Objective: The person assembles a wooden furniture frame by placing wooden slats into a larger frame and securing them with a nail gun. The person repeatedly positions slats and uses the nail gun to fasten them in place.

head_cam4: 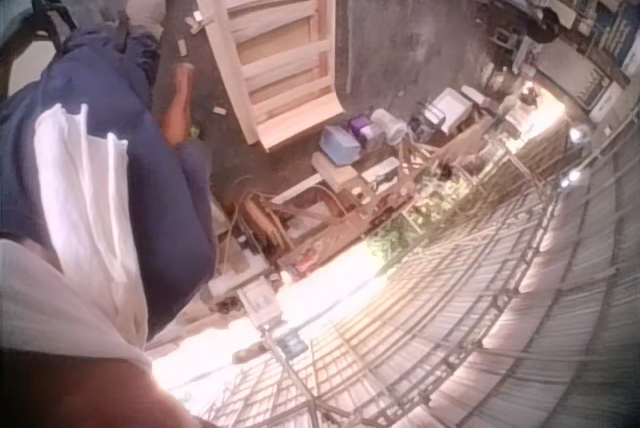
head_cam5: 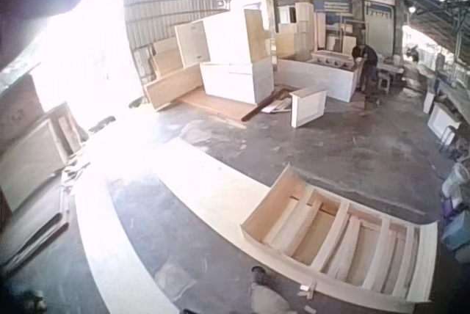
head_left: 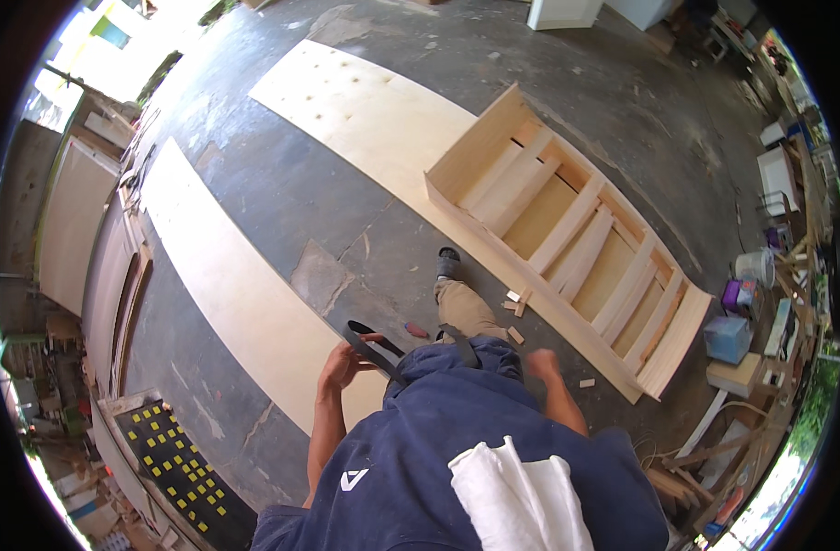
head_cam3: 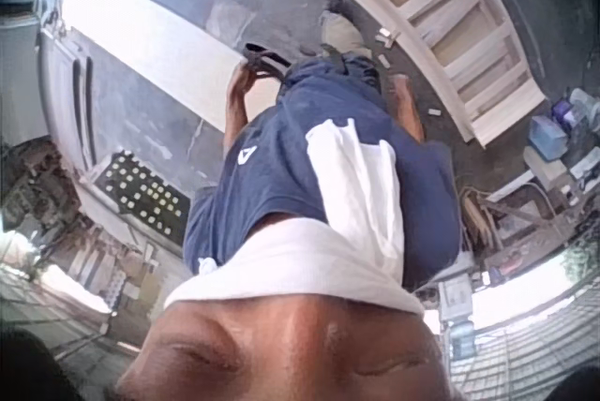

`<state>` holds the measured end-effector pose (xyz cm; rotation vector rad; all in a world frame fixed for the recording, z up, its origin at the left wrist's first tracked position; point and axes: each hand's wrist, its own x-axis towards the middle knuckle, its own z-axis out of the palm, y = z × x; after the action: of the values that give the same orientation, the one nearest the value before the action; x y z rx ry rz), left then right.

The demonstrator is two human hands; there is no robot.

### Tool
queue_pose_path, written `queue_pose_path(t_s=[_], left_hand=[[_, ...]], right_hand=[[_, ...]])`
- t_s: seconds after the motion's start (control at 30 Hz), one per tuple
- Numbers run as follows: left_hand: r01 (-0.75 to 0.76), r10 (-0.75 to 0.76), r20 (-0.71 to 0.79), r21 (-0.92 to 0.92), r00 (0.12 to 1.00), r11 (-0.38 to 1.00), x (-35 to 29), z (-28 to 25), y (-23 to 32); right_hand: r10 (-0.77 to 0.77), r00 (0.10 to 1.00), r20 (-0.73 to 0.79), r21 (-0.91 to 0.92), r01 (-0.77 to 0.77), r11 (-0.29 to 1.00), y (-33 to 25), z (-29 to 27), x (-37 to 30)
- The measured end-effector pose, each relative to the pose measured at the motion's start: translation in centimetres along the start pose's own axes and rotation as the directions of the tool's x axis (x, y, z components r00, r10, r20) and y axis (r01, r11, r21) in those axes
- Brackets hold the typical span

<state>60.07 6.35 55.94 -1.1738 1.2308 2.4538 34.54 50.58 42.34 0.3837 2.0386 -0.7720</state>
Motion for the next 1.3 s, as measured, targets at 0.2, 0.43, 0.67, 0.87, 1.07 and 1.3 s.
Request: queue_pose_path(t_s=[0.2, 0.43, 0.67, 0.87, 1.07, 1.3], left_hand=[[-0.044, 0.279, -0.790, 0.305, 0.546, 0.951, 5.4, -14.7, -4.5], [0.254, -0.140, -0.524, 0.151, 0.840, 0.955, 11.2, -14.8, -6.3], [0.181, 0.038, -0.408, 0.484, 0.912, 0.856, 19.1, -20.8, 3.2], [0.043, 0.126, -0.183, 0.714, 0.975, 0.699, 23.6, -33.8, 9.7], [-0.116, 0.149, 0.036, 0.811, 0.988, 0.573, 32.7, -45.7, 26.2], [0.244, 0.039, -0.289, 0.867, 0.957, 0.434, 42.1, -42.4, 47.6]], right_hand=[[0.186, 0.981, 0.052, -0.187, -0.174, 0.967, -5.6, 3.3, 3.9], [-0.344, 0.937, -0.052, -0.012, 0.344, 0.939, -26.8, 6.1, 13.4], [-0.445, 0.873, -0.199, 0.131, 0.473, 0.871, -42.8, 6.6, 12.1], [-0.232, 0.924, -0.305, 0.035, 0.255, 0.966, -42.3, 12.9, 12.3], [-0.072, 0.924, -0.375, 0.167, 0.144, 0.975, -33.6, 27.2, 10.2], [0.265, 0.784, -0.562, 0.359, -0.058, 0.932, -36.9, 40.0, 0.5]])
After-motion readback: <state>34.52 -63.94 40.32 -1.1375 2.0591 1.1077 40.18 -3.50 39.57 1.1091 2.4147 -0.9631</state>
